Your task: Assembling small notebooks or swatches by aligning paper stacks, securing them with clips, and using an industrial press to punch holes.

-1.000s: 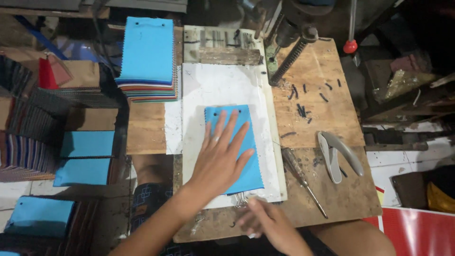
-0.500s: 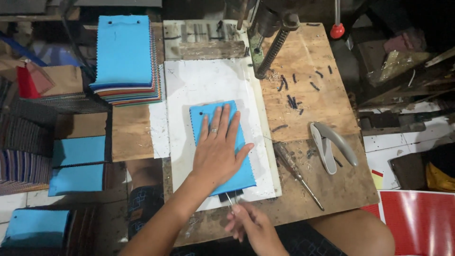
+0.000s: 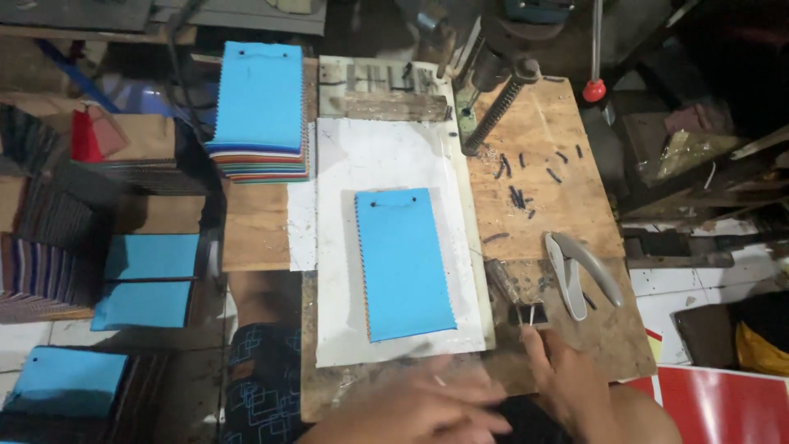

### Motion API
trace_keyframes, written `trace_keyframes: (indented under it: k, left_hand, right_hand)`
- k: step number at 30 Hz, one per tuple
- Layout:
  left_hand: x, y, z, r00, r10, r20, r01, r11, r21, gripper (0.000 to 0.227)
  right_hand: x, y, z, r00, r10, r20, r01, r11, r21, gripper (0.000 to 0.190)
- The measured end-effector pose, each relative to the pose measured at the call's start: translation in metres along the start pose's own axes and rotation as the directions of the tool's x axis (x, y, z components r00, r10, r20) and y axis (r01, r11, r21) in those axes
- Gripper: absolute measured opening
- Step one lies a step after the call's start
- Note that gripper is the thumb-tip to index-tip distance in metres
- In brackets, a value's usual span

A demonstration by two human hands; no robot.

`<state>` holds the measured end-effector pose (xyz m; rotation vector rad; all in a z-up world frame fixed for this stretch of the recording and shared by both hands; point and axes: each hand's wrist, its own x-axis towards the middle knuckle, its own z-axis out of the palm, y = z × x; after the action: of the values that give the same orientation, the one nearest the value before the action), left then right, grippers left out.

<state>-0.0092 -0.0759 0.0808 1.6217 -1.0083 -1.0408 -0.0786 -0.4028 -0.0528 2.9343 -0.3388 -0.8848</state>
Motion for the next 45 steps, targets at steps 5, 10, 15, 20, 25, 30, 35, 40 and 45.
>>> trace_keyframes:
  k: [5,10,15,20,25,30,35,40,45]
  left_hand:
    - [-0.006,-0.092,0.005,0.515,-0.182,-0.837,0.056,0.982,-0.180,0.054]
    - [-0.015,-0.110,-0.015,0.517,-0.620,-0.589,0.166,0.748,-0.642,0.087]
    - [-0.012,-0.096,-0.035,0.605,-0.702,-0.377,0.095,0.534,-0.840,0.087]
    - [-0.008,-0.083,-0.046,0.625,-0.657,-0.421,0.091,0.597,-0.797,0.026]
    - [-0.009,-0.044,-0.064,0.536,-0.801,-0.268,0.383,0.514,-0.768,0.042]
    - [-0.010,-0.044,-0.067,0.527,-0.821,-0.220,0.482,0.502,-0.718,0.083]
    - [-0.011,-0.061,-0.062,0.568,-0.750,-0.339,0.318,0.580,-0.750,0.037]
    - [-0.008,-0.078,-0.055,0.587,-0.717,-0.376,0.215,0.586,-0.782,0.050]
    - [-0.007,-0.099,-0.059,0.502,-0.546,-0.671,0.189,0.826,-0.531,0.047]
  right_hand:
    - [-0.007,-0.024,-0.018,0.928,-0.051,-0.368,0.022,0.996,-0.083,0.065]
    - [-0.017,-0.084,-0.077,0.579,-0.005,-0.816,0.254,0.951,0.174,0.036]
    - [0.002,-0.148,-0.121,0.997,0.014,-0.077,0.046,0.685,0.727,0.070]
    - [0.010,-0.161,-0.143,0.992,0.016,0.125,-0.101,0.700,0.707,0.078]
    - [0.007,-0.162,-0.147,0.989,-0.007,0.146,-0.105,0.660,0.744,0.079]
    - [-0.007,-0.165,-0.154,0.982,-0.029,0.185,-0.136,0.570,0.810,0.056]
    - [-0.005,-0.164,-0.134,0.984,-0.008,0.178,-0.156,0.446,0.881,0.068]
    - [-0.011,-0.175,-0.133,0.983,0.053,0.176,-0.184,0.255,0.949,0.082]
    - [-0.014,-0.187,-0.149,0.985,0.169,0.045,-0.089,0.262,0.961,0.064]
